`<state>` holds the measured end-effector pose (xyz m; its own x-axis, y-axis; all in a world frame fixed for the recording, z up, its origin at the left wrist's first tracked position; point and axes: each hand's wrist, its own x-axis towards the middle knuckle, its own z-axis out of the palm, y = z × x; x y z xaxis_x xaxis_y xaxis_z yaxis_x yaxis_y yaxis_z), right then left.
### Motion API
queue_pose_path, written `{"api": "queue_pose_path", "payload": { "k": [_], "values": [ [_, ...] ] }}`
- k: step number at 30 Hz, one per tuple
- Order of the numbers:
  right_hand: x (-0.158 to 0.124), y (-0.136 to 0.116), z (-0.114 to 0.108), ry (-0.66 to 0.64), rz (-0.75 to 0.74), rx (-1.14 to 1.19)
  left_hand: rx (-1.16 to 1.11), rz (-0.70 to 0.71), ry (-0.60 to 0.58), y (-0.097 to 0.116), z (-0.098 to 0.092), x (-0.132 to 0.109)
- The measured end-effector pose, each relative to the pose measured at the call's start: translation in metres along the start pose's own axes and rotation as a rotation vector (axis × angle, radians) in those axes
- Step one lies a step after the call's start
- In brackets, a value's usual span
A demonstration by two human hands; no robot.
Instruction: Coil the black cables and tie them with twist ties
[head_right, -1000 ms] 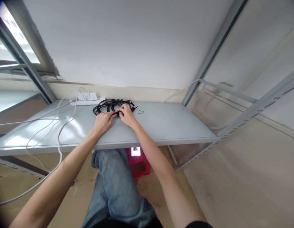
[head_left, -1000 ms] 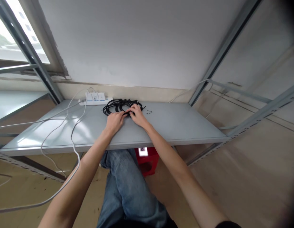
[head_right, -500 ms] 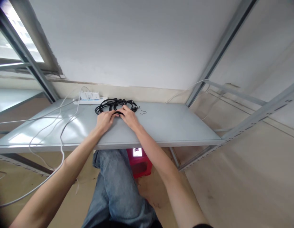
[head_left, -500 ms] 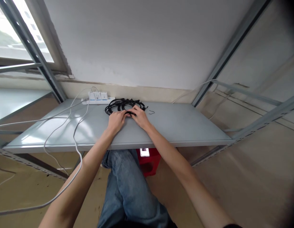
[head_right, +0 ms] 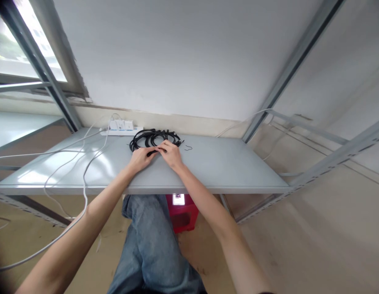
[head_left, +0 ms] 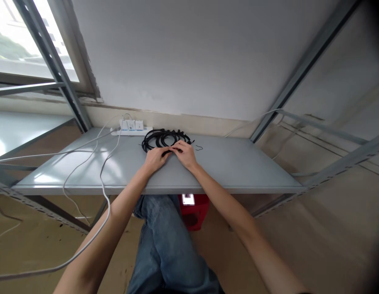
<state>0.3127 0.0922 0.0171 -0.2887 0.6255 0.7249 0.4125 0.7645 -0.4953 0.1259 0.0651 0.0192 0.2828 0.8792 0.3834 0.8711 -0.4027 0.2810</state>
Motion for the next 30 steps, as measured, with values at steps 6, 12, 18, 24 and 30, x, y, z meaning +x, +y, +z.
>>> {"api": "queue_pose_path", "payload": {
  "k": [6,12,18,24,30],
  "values": [
    [0.004,-0.001,0.004,0.049,0.137,0.134,-0.011,0.018,0.016,0.004,-0.001,0.000],
    [0.008,0.001,0.003,-0.030,0.466,0.381,0.000,0.037,0.035,0.004,-0.003,0.000],
    [0.028,-0.010,-0.028,-0.354,0.128,0.019,-0.001,0.019,0.030,0.002,0.000,0.001],
    [0.043,-0.032,-0.044,-0.599,-0.571,-0.689,0.005,0.033,0.027,0.002,0.000,0.001],
    [0.053,-0.034,-0.035,-0.722,-0.901,-1.016,0.033,0.015,0.019,0.002,0.002,0.002]
  ]
}}
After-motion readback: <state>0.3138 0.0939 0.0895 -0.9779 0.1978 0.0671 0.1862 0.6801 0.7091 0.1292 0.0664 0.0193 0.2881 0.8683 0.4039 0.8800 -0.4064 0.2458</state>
